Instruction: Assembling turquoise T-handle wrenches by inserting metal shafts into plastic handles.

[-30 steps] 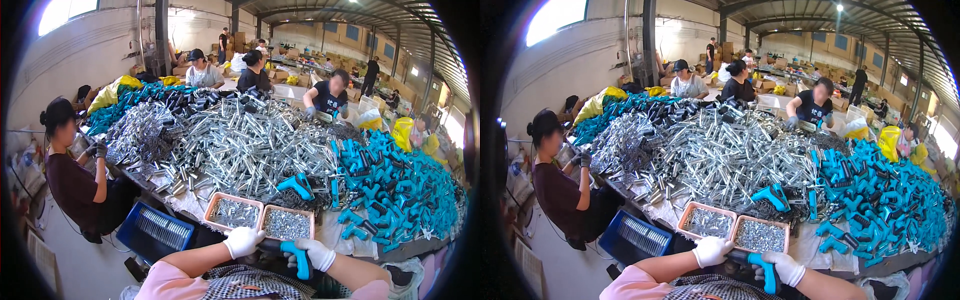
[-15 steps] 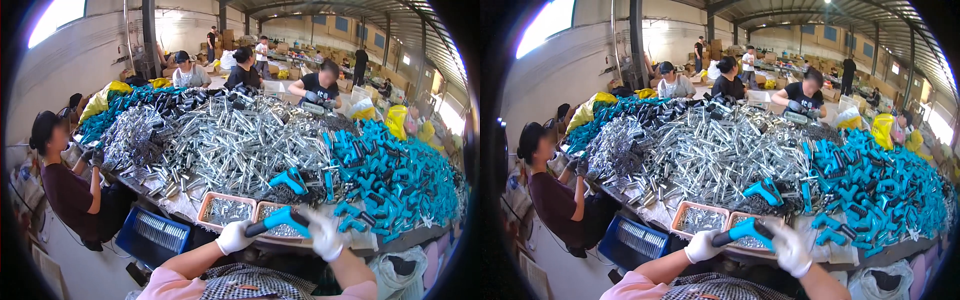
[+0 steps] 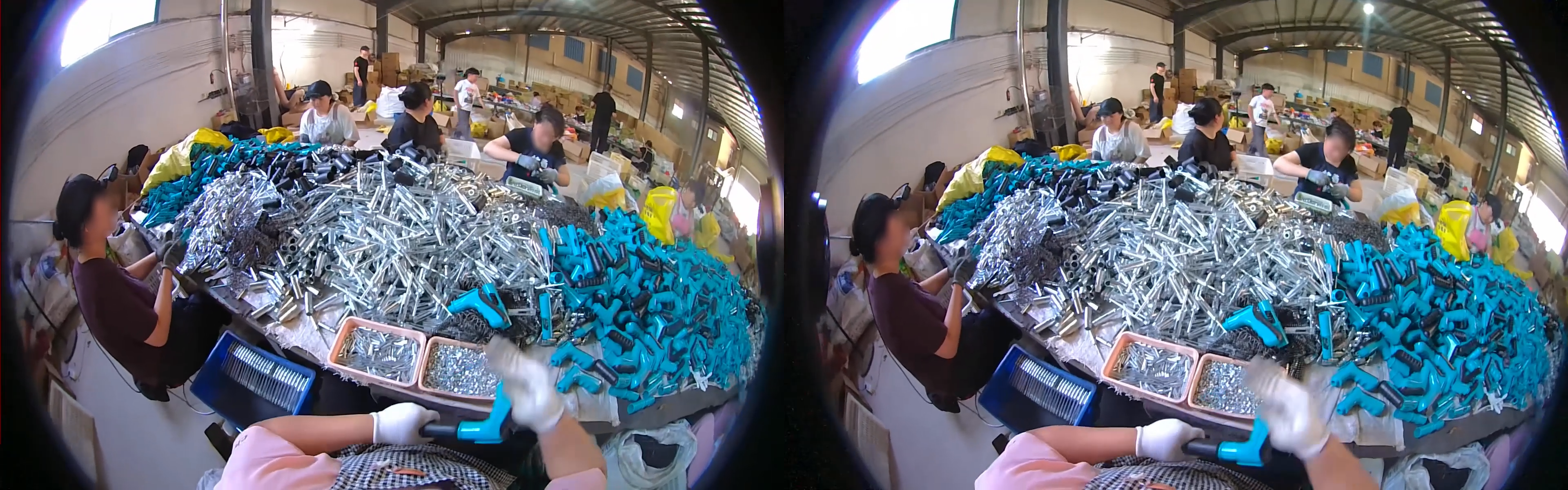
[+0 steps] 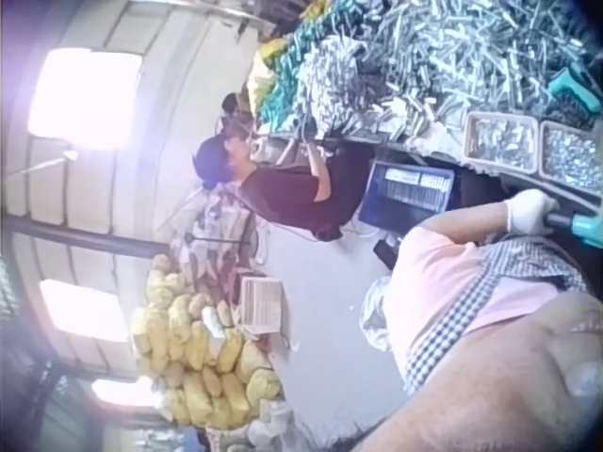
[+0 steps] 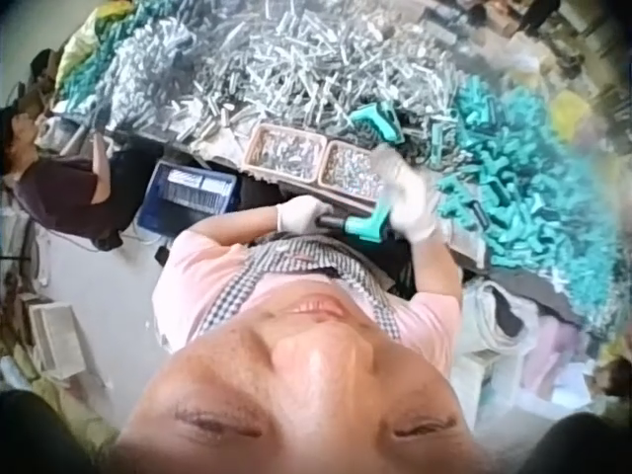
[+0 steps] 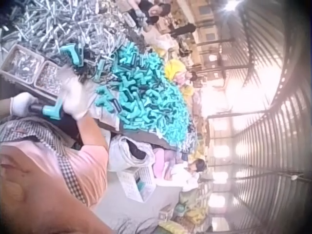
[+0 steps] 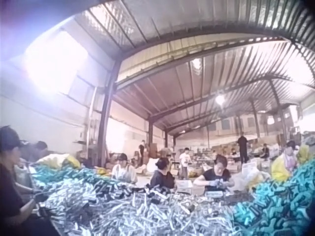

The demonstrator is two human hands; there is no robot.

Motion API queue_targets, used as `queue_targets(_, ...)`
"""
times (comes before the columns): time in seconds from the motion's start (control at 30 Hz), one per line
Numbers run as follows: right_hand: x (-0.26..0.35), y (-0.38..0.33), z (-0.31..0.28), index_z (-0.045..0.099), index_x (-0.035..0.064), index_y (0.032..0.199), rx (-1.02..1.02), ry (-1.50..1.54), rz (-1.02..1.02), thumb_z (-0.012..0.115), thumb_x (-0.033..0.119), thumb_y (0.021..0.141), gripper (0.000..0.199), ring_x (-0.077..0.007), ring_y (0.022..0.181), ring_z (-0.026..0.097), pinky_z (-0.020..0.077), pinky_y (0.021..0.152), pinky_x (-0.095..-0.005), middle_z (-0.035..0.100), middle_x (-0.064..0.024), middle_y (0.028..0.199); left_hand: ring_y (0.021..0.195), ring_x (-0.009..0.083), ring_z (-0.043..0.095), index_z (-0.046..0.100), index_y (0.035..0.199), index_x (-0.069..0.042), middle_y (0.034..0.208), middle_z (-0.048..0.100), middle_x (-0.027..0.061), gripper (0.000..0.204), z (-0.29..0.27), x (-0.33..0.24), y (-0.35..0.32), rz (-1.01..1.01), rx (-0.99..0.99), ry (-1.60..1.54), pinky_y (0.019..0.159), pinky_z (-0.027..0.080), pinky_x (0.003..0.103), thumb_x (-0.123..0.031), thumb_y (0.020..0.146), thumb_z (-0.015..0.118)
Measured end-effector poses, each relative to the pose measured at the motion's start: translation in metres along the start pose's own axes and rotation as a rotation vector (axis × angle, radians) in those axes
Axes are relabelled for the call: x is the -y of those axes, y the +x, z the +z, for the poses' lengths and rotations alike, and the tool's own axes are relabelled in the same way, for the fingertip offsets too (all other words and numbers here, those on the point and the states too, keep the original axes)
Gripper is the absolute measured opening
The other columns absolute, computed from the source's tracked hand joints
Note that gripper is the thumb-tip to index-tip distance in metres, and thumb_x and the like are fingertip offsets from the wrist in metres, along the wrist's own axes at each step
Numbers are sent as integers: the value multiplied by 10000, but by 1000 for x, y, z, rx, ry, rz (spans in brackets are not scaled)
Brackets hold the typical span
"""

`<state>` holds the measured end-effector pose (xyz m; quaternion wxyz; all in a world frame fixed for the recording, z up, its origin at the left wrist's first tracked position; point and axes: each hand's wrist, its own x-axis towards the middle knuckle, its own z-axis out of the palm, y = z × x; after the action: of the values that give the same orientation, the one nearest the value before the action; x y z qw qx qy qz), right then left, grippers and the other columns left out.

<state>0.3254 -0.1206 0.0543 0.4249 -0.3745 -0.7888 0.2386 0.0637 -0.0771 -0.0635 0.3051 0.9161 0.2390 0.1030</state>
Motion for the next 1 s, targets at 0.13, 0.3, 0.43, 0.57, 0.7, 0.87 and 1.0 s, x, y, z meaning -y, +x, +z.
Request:
queue_targets(0.13,-26,-11,6,553,-87,1301,-13,97,267,405,51,918,433,-320,1259,552,367,1112,-397,613,-219,1286,703,313,704,669,957,-73,785,691,157,294,-30,20,4,-280,-361,-163,631,547,392,-298,785,750)
queue_targets(0.3,5,2,1,594,-89,1252,80,-55,-62,418,25,862,442,-293,1305,517,356,1119,-398,587,-189,1342,726,362,670,662,990,-75,792,677,162,329,4,0,-5,-17,65,-63,704,531,440,-280,756,768)
queue_targets(0.43,-28,-3,4,552,-75,1319,-71,170,213,411,98,941,439,-283,1229,575,384,1098,-387,605,-194,1318,707,341,699,682,1008,-81,773,690,178,357,-32,12,3,-199,-366,-184,629,542,408,-357,793,754)
queue_targets(0.57,21,5,10,595,-31,1283,144,-61,-230,453,35,837,473,-337,1337,486,294,1160,-425,568,-211,1360,795,351,683,662,973,-56,814,674,190,337,-13,-2,0,-4,-19,-69,719,535,441,-298,760,758)
queue_targets(0.7,-48,-8,-7,591,-57,1262,-127,238,354,495,264,1014,417,-236,1276,537,370,1102,-348,602,-169,1332,718,315,695,668,970,-82,785,688,163,317,-21,-10,3,-76,-107,-165,655,544,395,-289,761,786)
queue_targets(0.87,32,4,8,649,35,1243,274,-124,-325,539,148,807,464,-380,1345,467,259,1165,-497,574,-210,1343,745,353,677,676,929,-69,793,680,178,272,4,7,-4,-44,-97,-63,705,530,444,-288,777,730)
queue_targets(1.0,-23,17,-2,660,-16,1176,-90,179,349,515,195,929,355,-352,1202,579,396,1081,-404,642,-242,1190,756,370,673,666,963,-32,777,665,198,405,-14,1,0,-26,-3,-138,694,530,430,-374,763,751)
